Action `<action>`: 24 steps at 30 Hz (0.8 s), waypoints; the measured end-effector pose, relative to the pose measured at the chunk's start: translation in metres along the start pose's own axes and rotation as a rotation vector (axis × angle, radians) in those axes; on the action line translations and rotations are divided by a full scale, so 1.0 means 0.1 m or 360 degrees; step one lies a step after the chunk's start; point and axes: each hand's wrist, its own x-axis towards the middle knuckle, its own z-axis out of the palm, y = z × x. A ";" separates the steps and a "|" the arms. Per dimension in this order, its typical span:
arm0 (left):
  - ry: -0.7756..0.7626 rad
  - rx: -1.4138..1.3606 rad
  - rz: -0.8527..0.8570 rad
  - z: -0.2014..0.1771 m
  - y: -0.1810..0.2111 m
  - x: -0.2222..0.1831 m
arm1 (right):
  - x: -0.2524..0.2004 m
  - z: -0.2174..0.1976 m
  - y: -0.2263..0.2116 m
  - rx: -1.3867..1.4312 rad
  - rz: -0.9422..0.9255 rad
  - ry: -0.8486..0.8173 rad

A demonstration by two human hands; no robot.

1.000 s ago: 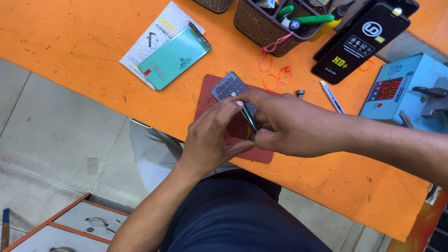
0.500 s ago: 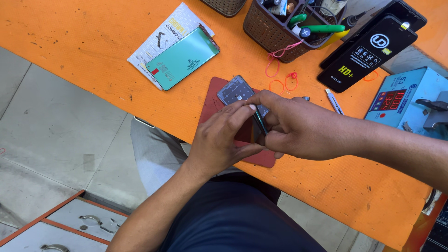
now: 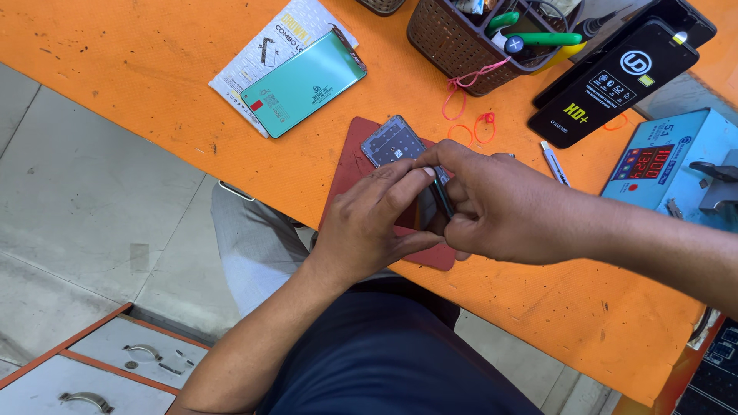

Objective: The person disassembles a mobile phone using a screwdriver to remove internal screws and carefully prying apart the internal components.

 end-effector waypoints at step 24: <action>-0.0036 -0.0219 -0.0083 -0.14 -0.07 -0.02 | 0.41 1.45 0.96 0.0136 -0.1152 0.1748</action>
